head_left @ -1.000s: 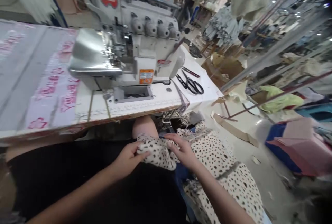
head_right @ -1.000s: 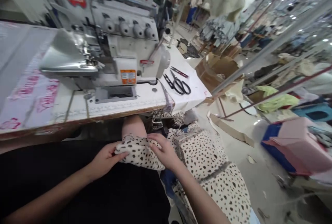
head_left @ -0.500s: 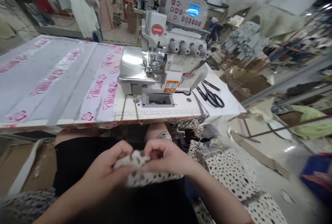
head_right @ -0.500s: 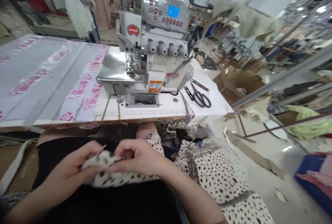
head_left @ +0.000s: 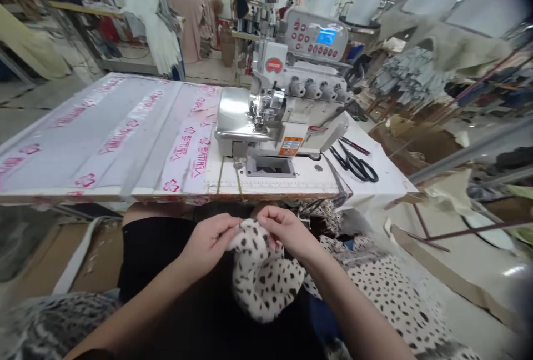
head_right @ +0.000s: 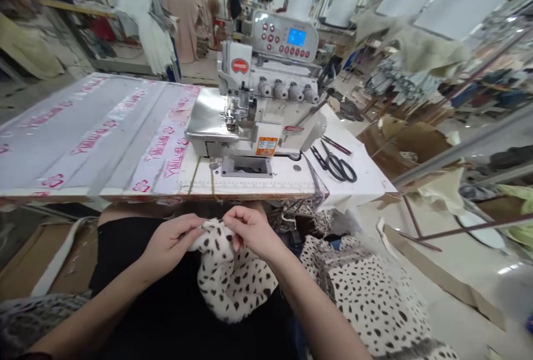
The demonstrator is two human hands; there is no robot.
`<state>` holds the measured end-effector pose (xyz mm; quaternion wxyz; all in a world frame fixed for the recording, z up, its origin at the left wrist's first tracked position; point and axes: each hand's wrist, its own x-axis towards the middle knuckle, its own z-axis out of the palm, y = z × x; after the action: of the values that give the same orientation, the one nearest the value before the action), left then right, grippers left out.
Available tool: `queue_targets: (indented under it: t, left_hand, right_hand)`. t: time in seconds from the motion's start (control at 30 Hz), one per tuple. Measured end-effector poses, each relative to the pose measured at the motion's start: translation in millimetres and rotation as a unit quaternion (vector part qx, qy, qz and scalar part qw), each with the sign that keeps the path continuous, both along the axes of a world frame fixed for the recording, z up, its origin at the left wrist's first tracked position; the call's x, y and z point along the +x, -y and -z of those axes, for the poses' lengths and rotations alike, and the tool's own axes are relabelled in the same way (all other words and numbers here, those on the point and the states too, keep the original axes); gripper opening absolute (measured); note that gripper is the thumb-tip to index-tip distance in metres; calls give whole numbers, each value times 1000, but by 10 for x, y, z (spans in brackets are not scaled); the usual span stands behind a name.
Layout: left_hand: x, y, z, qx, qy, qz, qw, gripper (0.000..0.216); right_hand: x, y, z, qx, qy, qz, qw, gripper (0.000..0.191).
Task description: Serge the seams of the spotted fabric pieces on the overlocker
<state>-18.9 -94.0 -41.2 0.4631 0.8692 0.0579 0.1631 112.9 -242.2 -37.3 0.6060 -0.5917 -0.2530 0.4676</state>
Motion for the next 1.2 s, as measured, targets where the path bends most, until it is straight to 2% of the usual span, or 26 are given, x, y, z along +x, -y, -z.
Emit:
queue_targets:
  t: [0.1,0.27,0.33,0.43,0.53,0.6,0.73,0.8,0.97,1.13,1.2]
  left_hand:
    - [-44,-16,15,3,8,-33,999,24]
    - [-72,-36,-58,-13,37,-44,998,20]
    - [-113,-13,-118,-31,65,-48,996,18]
    - [-209,51,-253,-133,70,20,988,19]
    - [-257,101,-371,-227,51,99,968,20]
    - [-234,103,-391,-221,26,62,973,18]
    - [-170,59,-296,-156,-22,-105,982,14]
    - [-168,45,-235,-161,-33,-139,977,17]
    - [-158,36,-176,-182,-41,-128,974,19]
    - [-204,19,-239,-171,50,-128,976,8]
    - [-225,42,-192,-185,67,-109,975,15]
  right_hand:
    - [-29,-42,-47,13,12,-7,1000,31]
    - [12,-75,-108,-3,71,-57,996,30]
    - [48,-98,-83,-6,75,-26,997,31]
    - [31,-168,-50,19,54,61,996,33]
    - [-108,-250,-51,51,44,81,994,28]
    - [-233,-279,-62,73,59,76,993,22]
    - [-420,-244,-94,105,164,83,977,13]
    - [-463,-211,-118,105,211,81,969,15]
    - [-470,-189,-162,90,281,87,952,16]
    - [-494,-158,-95,48,317,81,944,22]
    - [-525,-134,-60,8,327,72,942,22]
